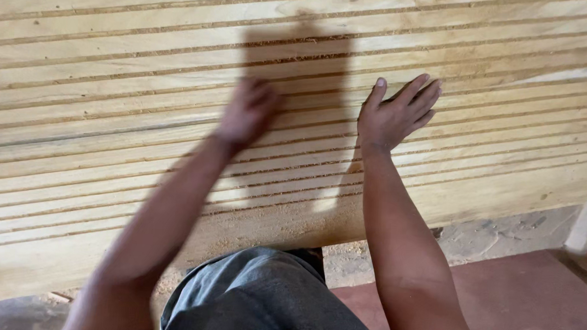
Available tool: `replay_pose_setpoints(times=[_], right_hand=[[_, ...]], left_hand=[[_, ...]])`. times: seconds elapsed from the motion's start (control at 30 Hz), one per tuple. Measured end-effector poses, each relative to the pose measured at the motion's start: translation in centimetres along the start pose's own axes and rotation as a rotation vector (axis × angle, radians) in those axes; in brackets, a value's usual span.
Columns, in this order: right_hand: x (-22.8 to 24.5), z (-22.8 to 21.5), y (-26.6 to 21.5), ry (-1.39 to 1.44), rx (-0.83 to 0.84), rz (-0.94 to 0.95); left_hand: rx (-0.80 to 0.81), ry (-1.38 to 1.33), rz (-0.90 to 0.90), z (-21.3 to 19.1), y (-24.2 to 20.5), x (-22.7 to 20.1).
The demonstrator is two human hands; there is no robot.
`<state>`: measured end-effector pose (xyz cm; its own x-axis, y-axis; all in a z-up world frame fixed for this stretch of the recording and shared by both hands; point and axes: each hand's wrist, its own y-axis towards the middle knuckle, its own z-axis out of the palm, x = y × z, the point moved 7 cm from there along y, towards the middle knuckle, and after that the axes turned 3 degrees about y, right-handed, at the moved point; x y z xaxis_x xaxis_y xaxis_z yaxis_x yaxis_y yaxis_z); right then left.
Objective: The person sands a large wooden board with parallel grooves using a small sanding block held in the right hand while stabilizing with the left hand. The person moves the sanding block back and forth along the grooves repeatedly across the board surface.
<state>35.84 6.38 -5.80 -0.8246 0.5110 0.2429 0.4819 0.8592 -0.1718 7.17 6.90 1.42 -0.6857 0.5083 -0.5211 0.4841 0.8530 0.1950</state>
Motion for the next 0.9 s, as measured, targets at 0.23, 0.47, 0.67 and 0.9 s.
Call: replay_pose_setpoints(times=[0.23,0.47,0.67,0.9], right_hand=[[-0.1,-0.1,-0.1,-0.023,-0.054,-0.035],[0.3,-0.2,0.4,-0.005,-0.003,0.032],[0.2,-0.2,0.5,0.003,0.038,0.042],[0.0,-0.1,0.3,-0.007,0.021,0.019]], left_hand=[[-0.074,0.136,-0.071,-2.7,-4.0,2.1],[-0.145,0.004,0.070,6.3,3.3,-3.2],[0.050,-0.063,-0.050,11.2,9.2,-5.6],[0.142,0.001,-0.016,2.6,0.7,1.1]])
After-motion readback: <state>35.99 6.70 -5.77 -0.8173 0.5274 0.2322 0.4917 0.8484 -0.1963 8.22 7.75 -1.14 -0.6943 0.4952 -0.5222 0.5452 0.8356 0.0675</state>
